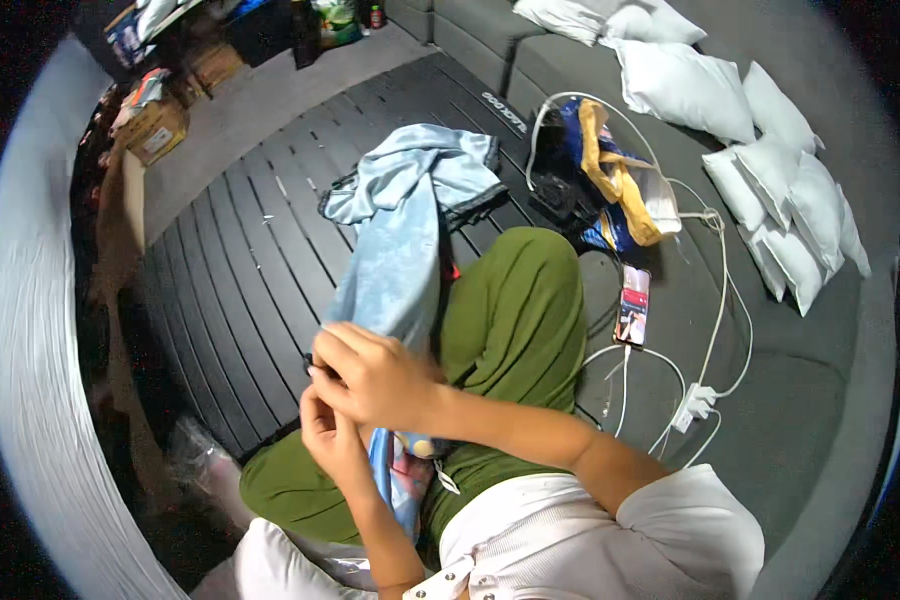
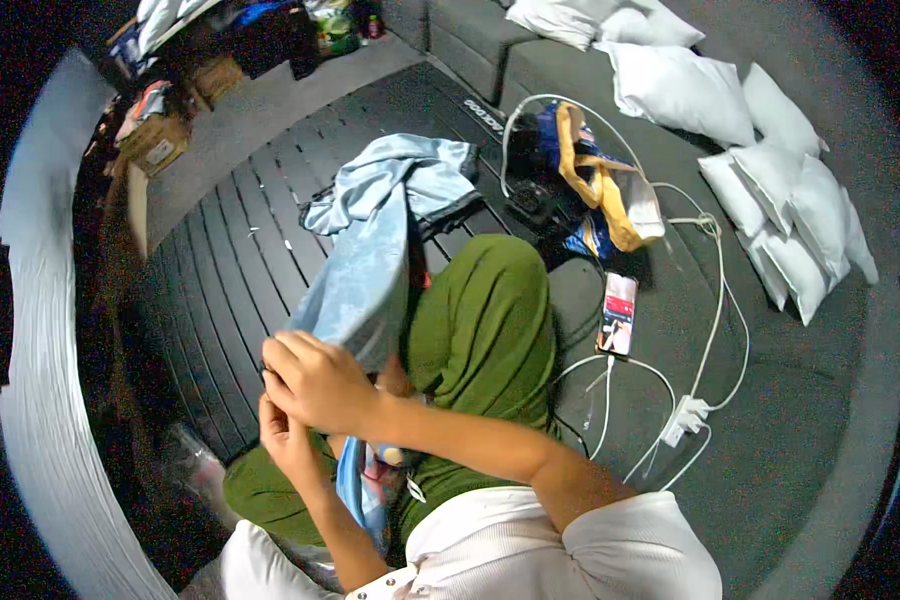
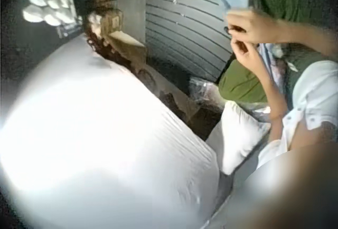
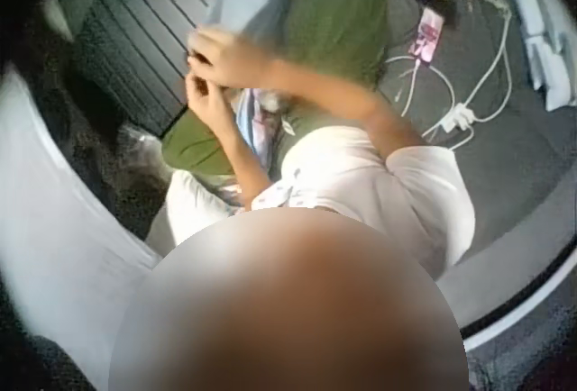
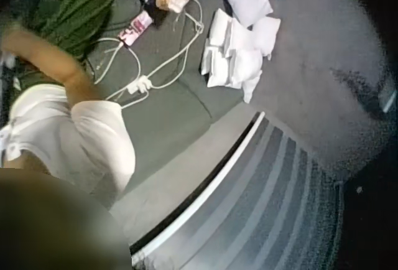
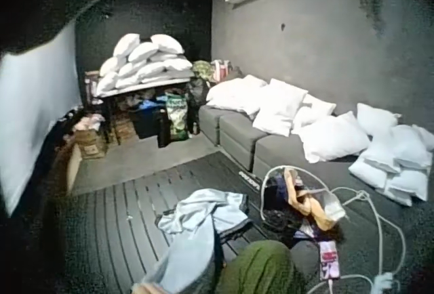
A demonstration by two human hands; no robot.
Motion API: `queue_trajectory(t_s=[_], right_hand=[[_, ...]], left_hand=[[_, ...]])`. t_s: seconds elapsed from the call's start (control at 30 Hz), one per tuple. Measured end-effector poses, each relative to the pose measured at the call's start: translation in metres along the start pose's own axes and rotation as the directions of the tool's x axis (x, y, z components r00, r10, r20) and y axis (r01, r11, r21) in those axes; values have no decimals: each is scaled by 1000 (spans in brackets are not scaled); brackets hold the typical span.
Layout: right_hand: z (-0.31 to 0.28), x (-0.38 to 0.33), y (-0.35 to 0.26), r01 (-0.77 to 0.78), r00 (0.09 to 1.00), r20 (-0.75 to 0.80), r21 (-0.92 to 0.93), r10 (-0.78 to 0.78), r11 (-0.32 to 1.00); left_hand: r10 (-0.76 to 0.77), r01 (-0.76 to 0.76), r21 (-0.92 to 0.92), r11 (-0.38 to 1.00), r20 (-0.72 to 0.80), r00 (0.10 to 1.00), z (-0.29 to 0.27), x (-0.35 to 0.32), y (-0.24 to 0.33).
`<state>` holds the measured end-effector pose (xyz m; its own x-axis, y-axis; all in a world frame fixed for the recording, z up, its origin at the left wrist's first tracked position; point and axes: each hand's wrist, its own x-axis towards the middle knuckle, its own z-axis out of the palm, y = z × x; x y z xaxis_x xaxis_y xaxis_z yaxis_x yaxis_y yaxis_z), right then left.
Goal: Trim loose threads from fabric items, fold them neatly, and place them into plastic bags.
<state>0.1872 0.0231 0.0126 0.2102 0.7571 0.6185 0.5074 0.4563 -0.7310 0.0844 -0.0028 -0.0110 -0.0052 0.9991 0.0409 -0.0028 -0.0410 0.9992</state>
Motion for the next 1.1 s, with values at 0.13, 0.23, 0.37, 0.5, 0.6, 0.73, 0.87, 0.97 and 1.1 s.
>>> queue_trajectory(t_s=[0.13,0.23,0.37,0.5,0.6,0.73,0.87,0.97,1.1], right_hand=[[6,-19,-10,56,995,88,-13,-54,998],[11,-34,-12,57,987,150,45,-63,997],[17,-58,-15,102,963,244,70,-117,992],[23,-59,-17,75,904,400,195,-149,978],[8,-39,4,202,917,334,85,-219,976],[4,36,63,176,971,197,-186,-139,967],[24,86,136,115,788,594,-398,160,910],[36,81,195,399,481,769,-619,420,676],[26,87,226,241,779,567,-666,268,706]], left_hand=[[-178,130,-361,924,-102,979,-3,-8,-4],[-387,285,-785,550,63,920,-21,-10,-11],[-499,501,-837,222,344,796,-22,-9,15],[-503,376,-763,526,77,861,-48,-7,-4],[-407,257,-592,764,-132,904,-52,4,17],[-290,248,-290,924,-111,951,-70,0,37],[-313,314,65,947,-34,949,-77,-6,26],[-292,300,360,883,-78,953,-89,-14,5],[-209,310,544,780,-241,948,-103,-27,-6]])
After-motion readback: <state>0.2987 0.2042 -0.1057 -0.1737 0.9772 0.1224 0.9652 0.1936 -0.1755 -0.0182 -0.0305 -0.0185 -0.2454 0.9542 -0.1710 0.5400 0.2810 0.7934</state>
